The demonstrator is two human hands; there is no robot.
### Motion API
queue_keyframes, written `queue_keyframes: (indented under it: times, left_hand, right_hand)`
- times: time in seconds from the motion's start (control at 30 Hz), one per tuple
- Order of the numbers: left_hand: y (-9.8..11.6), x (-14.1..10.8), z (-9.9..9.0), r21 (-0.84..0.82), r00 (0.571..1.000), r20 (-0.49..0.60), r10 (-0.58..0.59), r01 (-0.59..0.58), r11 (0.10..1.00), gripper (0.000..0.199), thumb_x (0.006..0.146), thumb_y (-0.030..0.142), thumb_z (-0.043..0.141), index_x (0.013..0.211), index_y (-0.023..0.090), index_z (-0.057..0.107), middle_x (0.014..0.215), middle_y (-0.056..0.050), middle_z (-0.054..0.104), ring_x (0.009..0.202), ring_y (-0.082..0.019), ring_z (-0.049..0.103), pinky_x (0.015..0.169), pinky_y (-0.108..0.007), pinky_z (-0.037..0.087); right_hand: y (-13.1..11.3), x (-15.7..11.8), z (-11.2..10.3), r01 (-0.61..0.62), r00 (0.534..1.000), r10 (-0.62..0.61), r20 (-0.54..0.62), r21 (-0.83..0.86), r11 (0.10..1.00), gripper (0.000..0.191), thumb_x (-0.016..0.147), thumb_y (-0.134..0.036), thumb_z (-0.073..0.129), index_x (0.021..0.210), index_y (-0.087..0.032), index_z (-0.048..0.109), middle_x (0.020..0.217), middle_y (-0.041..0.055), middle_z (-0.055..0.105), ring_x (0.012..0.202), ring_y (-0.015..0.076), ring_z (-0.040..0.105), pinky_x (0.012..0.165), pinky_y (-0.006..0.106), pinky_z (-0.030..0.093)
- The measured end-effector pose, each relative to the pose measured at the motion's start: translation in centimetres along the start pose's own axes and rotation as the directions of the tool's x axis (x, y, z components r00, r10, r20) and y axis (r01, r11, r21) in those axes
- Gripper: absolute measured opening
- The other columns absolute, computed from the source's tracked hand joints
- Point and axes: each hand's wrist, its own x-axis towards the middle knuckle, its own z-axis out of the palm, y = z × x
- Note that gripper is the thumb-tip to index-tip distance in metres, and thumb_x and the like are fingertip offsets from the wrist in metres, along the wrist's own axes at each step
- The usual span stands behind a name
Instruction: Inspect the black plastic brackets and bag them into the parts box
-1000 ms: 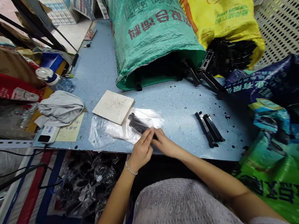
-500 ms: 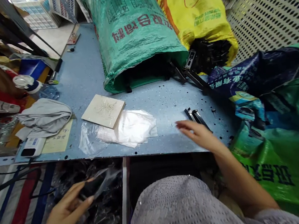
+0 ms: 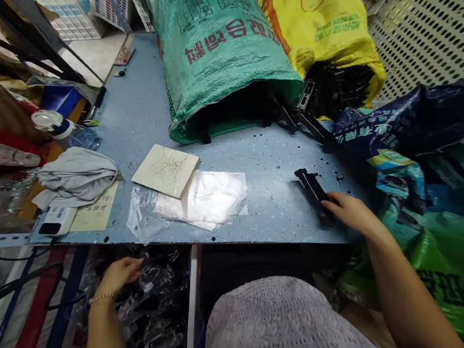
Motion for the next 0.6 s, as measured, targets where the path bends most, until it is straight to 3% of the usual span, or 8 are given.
queue_keyframes:
  times: [0.03, 0.1, 0.17, 0.23, 0.3, 0.4, 0.5, 0.6]
  left_hand:
    - [2.7, -1.1, 0.8, -0.110, 0.984, 0.159, 0.079, -0.062, 0.992, 0.035, 0.072, 0.052, 0.068, 0.076, 0.017, 0.069, 0.074, -0.008, 0.072, 0.071, -0.026, 0.070, 0.068, -0.036, 0.055]
    - [9.2, -3.2, 3.5, -0.332, 0.851, 0.389, 0.352, -0.226, 0.916, 0.038, 0.080, 0.054, 0.064, 0.090, 0.018, 0.072, 0.082, -0.008, 0.073, 0.071, -0.022, 0.068, 0.070, -0.033, 0.055]
    - [16.5, -4.2, 7.6, -0.472, 0.767, 0.248, 0.592, -0.438, 0.765, 0.034, 0.087, 0.048, 0.061, 0.099, 0.019, 0.070, 0.083, -0.007, 0.071, 0.074, -0.019, 0.067, 0.075, -0.032, 0.054]
    - [22.7, -3.8, 12.1, -0.426, 0.774, -0.061, 0.630, -0.591, 0.685, 0.032, 0.086, 0.044, 0.063, 0.106, 0.019, 0.065, 0.097, -0.009, 0.068, 0.078, -0.019, 0.065, 0.073, -0.033, 0.053]
    - [26.7, -2.2, 15.8, -0.243, 0.726, -0.269, 0.632, -0.687, 0.685, 0.026, 0.079, 0.035, 0.074, 0.093, 0.015, 0.064, 0.101, -0.013, 0.065, 0.089, -0.023, 0.063, 0.080, -0.036, 0.051]
    - [28.0, 0.3, 17.8, -0.190, 0.698, -0.267, 0.665, -0.714, 0.673, 0.009, 0.083, 0.021, 0.065, 0.076, 0.016, 0.062, 0.089, -0.011, 0.064, 0.091, -0.025, 0.062, 0.084, -0.038, 0.048]
    - [26.5, 1.7, 16.6, -0.293, 0.707, -0.192, 0.680, -0.703, 0.648, 0.011, 0.085, 0.021, 0.061, 0.075, 0.018, 0.065, 0.082, -0.006, 0.065, 0.079, -0.019, 0.062, 0.076, -0.032, 0.049]
    - [25.5, 1.8, 15.1, -0.466, 0.760, -0.188, 0.623, -0.627, 0.624, 0.017, 0.073, 0.027, 0.074, 0.068, 0.017, 0.062, 0.075, -0.001, 0.061, 0.069, -0.014, 0.058, 0.065, -0.026, 0.046]
  right_hand:
    - [-0.4, 0.0, 0.3, 0.016, 1.000, -0.015, -0.008, 0.165, 0.986, 0.038, 0.085, -0.045, 0.053, 0.104, -0.017, 0.070, 0.093, 0.0111, 0.072, 0.084, 0.0271, 0.067, 0.074, 0.036, 0.049]
    - [-2.1, 0.3, 1.4, 0.019, 1.000, -0.021, 0.000, 0.488, 0.873, 0.042, 0.082, -0.049, 0.057, 0.105, -0.017, 0.070, 0.094, 0.0086, 0.072, 0.082, 0.0240, 0.065, 0.073, 0.034, 0.051]
    - [-4.9, 0.8, 2.9, -0.012, 0.998, -0.033, 0.050, 0.708, 0.706, 0.046, 0.079, -0.052, 0.061, 0.108, -0.017, 0.070, 0.093, 0.0065, 0.071, 0.077, 0.0203, 0.063, 0.067, 0.031, 0.051]
    - [-7.8, 1.3, 4.3, -0.044, 0.992, -0.073, 0.106, 0.813, 0.580, 0.050, 0.077, -0.053, 0.065, 0.110, -0.017, 0.071, 0.090, 0.0047, 0.070, 0.072, 0.0170, 0.060, 0.062, 0.028, 0.048]
    - [-10.0, 1.6, 5.2, -0.064, 0.983, -0.118, 0.142, 0.862, 0.503, 0.049, 0.076, -0.052, 0.069, 0.111, -0.018, 0.072, 0.089, 0.0037, 0.070, 0.070, 0.0154, 0.059, 0.060, 0.027, 0.047]
    - [-11.6, 1.7, 5.4, -0.129, 0.966, -0.155, 0.205, 0.909, 0.397, 0.044, 0.075, -0.046, 0.074, 0.110, -0.020, 0.073, 0.091, 0.0030, 0.071, 0.073, 0.0149, 0.060, 0.064, 0.027, 0.048]
    - [-13.1, 1.7, 5.2, -0.231, 0.927, -0.231, 0.295, 0.935, 0.270, 0.036, 0.073, -0.040, 0.078, 0.103, -0.020, 0.075, 0.086, 0.0026, 0.072, 0.072, 0.0146, 0.062, 0.068, 0.028, 0.051]
    - [-16.0, 2.5, 6.0, -0.310, 0.850, -0.383, 0.361, 0.932, 0.191, 0.032, 0.073, -0.038, 0.079, 0.098, -0.019, 0.076, 0.082, 0.0025, 0.072, 0.069, 0.0149, 0.064, 0.069, 0.031, 0.054]
